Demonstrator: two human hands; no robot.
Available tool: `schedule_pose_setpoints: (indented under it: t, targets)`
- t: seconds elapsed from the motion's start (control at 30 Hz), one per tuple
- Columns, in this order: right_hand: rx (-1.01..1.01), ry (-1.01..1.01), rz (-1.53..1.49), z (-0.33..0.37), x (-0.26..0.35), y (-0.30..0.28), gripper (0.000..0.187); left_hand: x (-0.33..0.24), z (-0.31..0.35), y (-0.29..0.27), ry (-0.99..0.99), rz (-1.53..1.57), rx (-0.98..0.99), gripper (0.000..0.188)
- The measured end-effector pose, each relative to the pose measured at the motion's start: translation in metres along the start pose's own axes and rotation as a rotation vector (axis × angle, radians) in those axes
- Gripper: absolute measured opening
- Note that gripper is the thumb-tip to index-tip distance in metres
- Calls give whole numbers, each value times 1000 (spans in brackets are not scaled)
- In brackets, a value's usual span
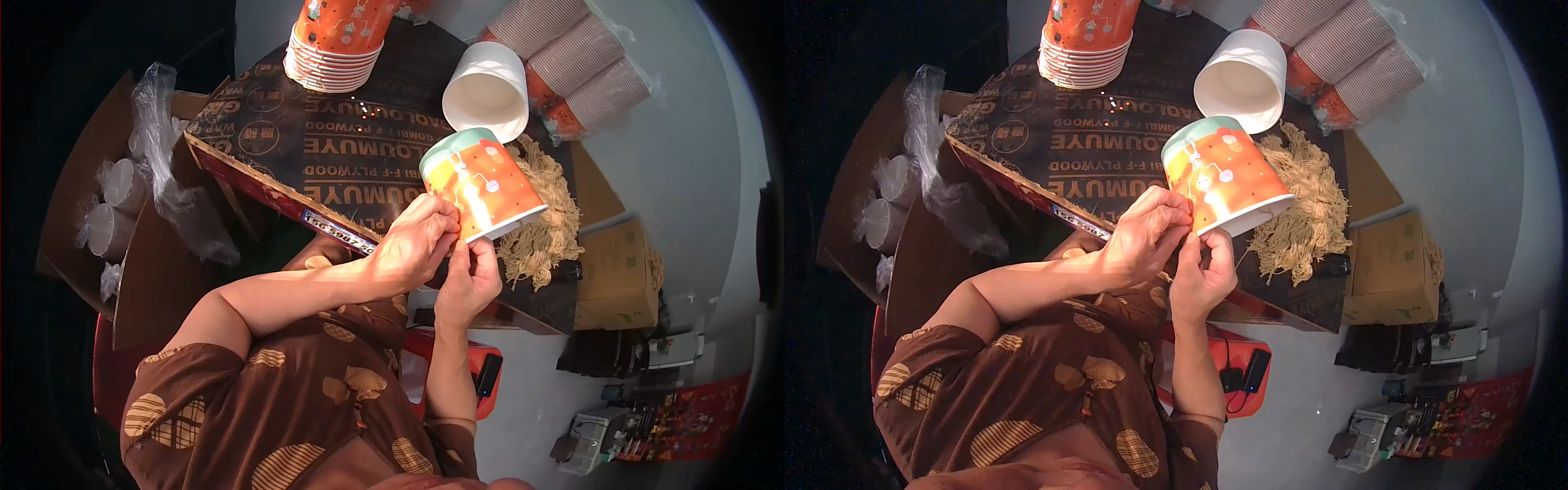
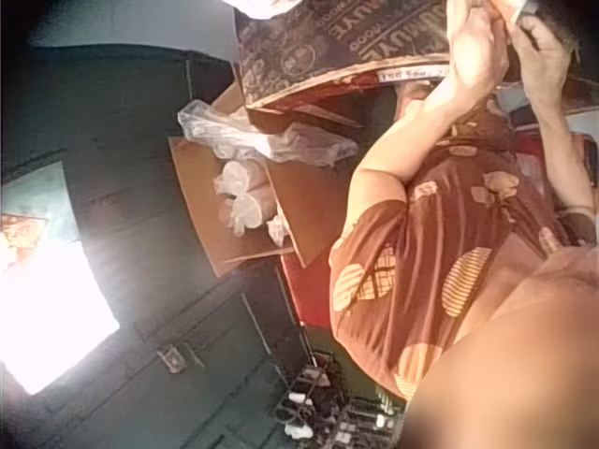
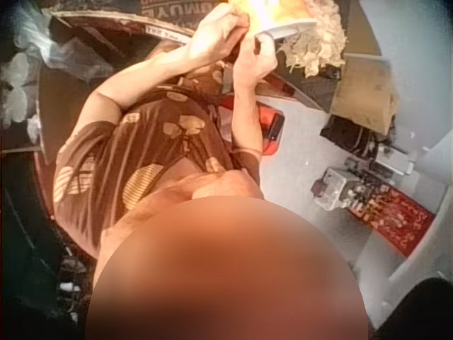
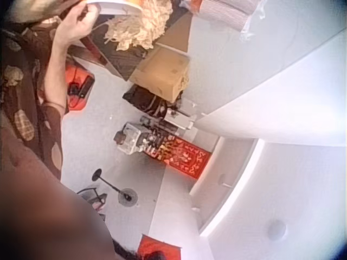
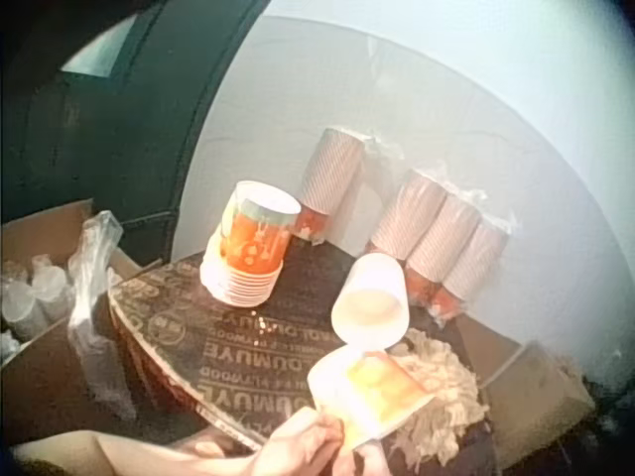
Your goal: Manually attaching elastic cord handles to paper buckets.
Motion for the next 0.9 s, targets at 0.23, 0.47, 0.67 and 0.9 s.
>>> schedule_pose_setpoints:
  t: [0.23,0.47,0.67,0.9]
  targets:
    - [-31,-25,28,3,1,6,6,-1,1,-3,81,-128,26,19]
    - [-11,-2,-49,1,2,10,7,6,-7,-15,138,-94,119,27]
    - [74,11,-52,3,-7,2,6,65,-39,-69,-204,-282,113,3]
    - [118,-59,-30,6,-3,-7,9,150,-95,-123,-520,-610,313,21]
Point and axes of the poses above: each hand's wrist, its own z-axis away from the middle knuckle, its own y-axis out of the palm, x = y × z, the point moved 3 cm from there along -z, towards the middle knuckle, and after that the axes turned 4 degrees about x, right-handed, at the moved point
